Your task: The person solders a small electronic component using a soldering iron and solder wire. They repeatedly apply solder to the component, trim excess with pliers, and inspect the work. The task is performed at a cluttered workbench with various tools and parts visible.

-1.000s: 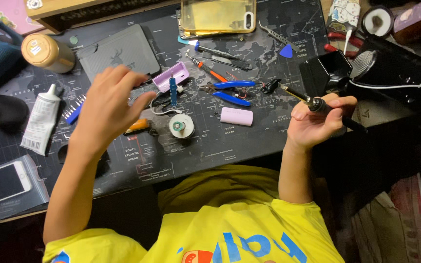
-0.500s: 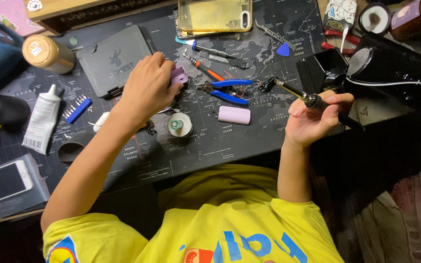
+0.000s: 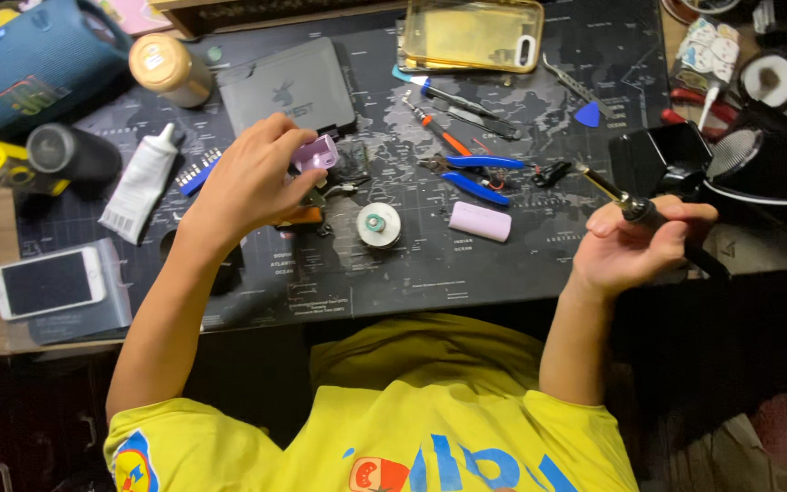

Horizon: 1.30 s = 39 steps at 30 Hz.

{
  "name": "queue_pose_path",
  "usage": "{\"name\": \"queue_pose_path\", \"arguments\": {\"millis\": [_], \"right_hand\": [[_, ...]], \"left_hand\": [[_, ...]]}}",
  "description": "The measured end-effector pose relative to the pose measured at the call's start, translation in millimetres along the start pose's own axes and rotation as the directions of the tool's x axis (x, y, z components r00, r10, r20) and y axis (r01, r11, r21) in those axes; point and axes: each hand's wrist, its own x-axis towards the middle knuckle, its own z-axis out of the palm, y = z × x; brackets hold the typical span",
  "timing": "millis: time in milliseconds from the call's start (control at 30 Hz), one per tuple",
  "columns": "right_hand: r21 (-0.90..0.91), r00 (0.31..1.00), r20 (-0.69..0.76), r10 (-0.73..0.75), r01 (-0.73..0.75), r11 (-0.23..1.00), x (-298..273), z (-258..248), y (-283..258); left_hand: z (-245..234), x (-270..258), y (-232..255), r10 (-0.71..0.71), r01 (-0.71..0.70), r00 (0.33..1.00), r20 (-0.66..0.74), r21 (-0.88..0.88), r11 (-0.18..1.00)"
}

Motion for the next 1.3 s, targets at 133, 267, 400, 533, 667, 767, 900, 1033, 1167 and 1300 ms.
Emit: {"name": "queue_pose_path", "arguments": {"millis": [133,267,400,533,667,767,900,1033,1167,1300], "right_hand": [[-0.056,0.999,0.028,-0.039,0.04,0.998,0.5,6.1,-0.7],[-0.024,1.0,-0.027,0.015,-0.015,1.0,-0.5,-29.1,17.7],[-0.076,1.0,-0.018,0.004,-0.006,0.997,0.5,-14.8,10.1],[-0.043,0.999,-0.028,0.023,-0.024,0.999,-0.1,-20.3,12.3],[-0.06,1.0,0.023,-0.011,0.013,0.998,0.5,-5.2,4.1],[-0.066,0.999,-0.034,0.019,-0.021,0.998,0.0,-25.4,16.9],[-0.057,0.999,-0.041,0.01,-0.013,0.998,0.6,-15.8,12.3],[-0.205,0.997,0.034,-0.063,0.069,0.976,1.4,23.8,-9.7],[-0.131,0.997,0.016,-0.07,0.071,0.989,2.2,24.1,-10.9],[-0.117,0.996,0.017,-0.088,0.089,0.989,2.6,28.6,-11.8]], "left_hand": [[-5.4,-11.8,-6.6,0.048,-0.047,0.998,-0.03,0.004,0.999],[1.5,-13.9,-12.9,0.018,-0.018,0.999,-0.039,0.001,1.0],[2.5,-11.4,-15.7,-0.024,0.023,1.0,-0.007,-0.054,0.998],[-0.7,-8.6,-15.3,-0.038,0.039,0.999,0.009,-0.073,0.997],[-8.6,2.8,-6.7,-0.024,0.025,1.0,0.014,-0.065,0.998],[4.4,33.2,-3.1,0.114,-0.122,0.985,-0.128,-0.052,0.991],[50.8,111.4,1.6,0.269,-0.25,0.944,-0.192,0.12,0.961],[85.5,164.4,5.2,0.246,-0.187,0.949,-0.196,0.275,0.943],[95.6,181.2,13.5,-0.077,0.079,0.997,-0.018,0.108,0.991],[87.5,188.1,22.8,-0.258,0.261,0.964,0.066,-0.033,0.965]]}}
